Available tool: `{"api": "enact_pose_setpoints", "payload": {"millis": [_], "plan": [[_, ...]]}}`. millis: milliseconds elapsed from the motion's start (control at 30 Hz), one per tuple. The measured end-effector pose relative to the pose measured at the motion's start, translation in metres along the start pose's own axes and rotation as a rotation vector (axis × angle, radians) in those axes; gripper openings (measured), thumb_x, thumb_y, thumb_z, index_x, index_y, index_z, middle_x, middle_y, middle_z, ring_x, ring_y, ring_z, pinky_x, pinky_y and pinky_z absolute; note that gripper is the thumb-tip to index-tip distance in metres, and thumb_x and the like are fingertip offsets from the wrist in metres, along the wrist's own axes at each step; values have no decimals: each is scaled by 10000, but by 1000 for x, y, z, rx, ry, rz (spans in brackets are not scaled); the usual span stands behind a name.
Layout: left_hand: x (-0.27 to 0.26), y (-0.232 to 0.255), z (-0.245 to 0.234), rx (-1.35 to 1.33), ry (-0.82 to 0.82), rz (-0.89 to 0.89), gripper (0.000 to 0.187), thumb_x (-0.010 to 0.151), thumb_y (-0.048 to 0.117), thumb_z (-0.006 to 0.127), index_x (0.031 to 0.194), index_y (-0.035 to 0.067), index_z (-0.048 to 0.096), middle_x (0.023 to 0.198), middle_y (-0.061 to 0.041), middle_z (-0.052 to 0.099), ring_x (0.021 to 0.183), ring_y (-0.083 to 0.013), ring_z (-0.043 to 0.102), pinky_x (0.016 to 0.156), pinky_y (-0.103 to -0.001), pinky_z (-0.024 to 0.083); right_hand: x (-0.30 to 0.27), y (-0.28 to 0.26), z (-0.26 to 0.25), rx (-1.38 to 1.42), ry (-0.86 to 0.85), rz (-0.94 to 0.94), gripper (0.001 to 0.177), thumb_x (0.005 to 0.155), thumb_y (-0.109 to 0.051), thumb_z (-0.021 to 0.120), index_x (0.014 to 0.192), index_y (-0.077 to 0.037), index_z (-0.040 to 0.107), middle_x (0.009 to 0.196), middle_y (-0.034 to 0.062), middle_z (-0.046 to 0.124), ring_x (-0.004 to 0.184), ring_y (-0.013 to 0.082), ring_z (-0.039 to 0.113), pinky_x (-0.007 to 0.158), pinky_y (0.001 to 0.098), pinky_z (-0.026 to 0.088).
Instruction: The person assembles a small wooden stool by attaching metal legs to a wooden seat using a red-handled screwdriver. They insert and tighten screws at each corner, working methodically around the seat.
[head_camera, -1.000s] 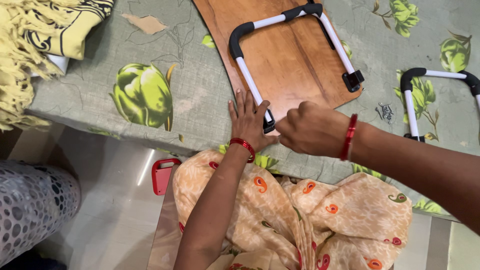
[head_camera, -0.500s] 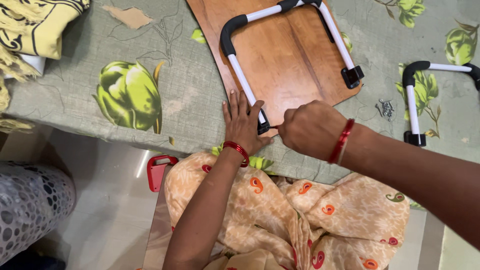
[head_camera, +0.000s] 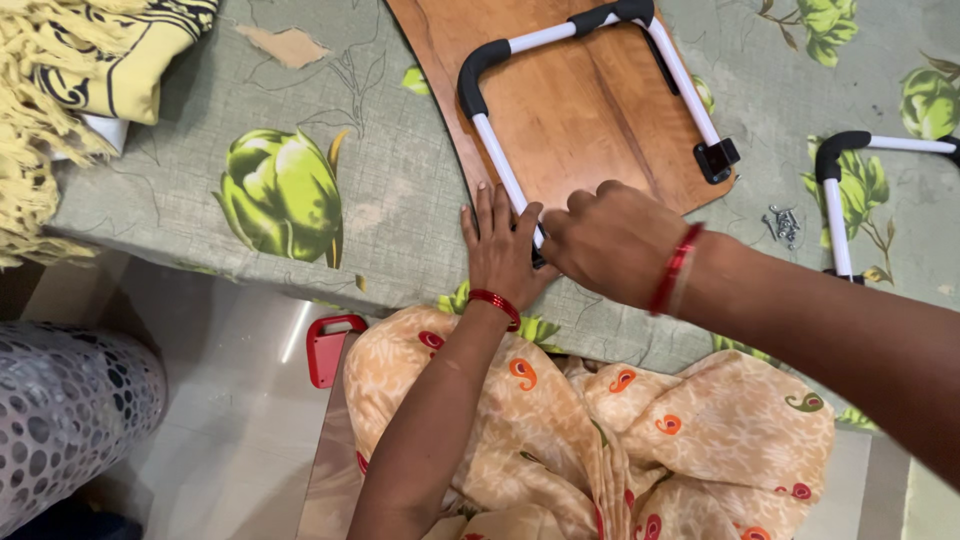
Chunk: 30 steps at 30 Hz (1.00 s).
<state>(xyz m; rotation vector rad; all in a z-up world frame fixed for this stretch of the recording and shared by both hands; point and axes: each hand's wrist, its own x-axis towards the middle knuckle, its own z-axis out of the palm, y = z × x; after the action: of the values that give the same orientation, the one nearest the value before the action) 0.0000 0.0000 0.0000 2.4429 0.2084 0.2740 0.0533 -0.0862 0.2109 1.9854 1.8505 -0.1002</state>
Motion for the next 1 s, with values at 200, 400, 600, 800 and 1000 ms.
{"api": "enact_pose_setpoints", "payload": {"millis": [200,400,600,800,1000], "plan": [[1,3,-7,-52,-29,-18,955,632,589,871,1399,140,522,1566,-305,313,1527,-460,137,1215,-669,65,-28,14,2,-264,-62,-294,102,802,-188,648,742,-106,640,679,24,588,631,211,636,491,326,502],[1,5,-7,-56,-67,-33,1021,626,553,888,1462,139,475,1589,-314,259,1530,-464,92,1211,-655,54,-25,7,8,-179,-117,-159,100,802,-202,636,771,-108,651,721,69,651,600,217,689,505,338,549],[2,7,-5,-78,-82,-76,1033,647,514,892,1497,152,430,1605,-292,243,1535,-456,80,1217,-646,62,-19,-2,4,-46,-258,31,128,852,-184,614,904,-101,696,733,92,685,625,251,717,490,373,568],[1,9,-6,-71,-104,-80,1043,666,487,890,1521,155,394,1611,-282,227,1538,-453,81,1224,-639,65,-16,-6,5,161,-167,249,173,855,-147,606,951,-114,748,710,94,723,654,254,730,549,396,573],[2,11,-7,-54,-140,-96,1028,692,426,891,1537,148,375,1618,-286,203,1538,-448,88,1231,-620,58,-8,0,-1,168,-375,349,177,888,-160,589,992,-123,727,772,108,740,728,271,744,631,425,583]]}}
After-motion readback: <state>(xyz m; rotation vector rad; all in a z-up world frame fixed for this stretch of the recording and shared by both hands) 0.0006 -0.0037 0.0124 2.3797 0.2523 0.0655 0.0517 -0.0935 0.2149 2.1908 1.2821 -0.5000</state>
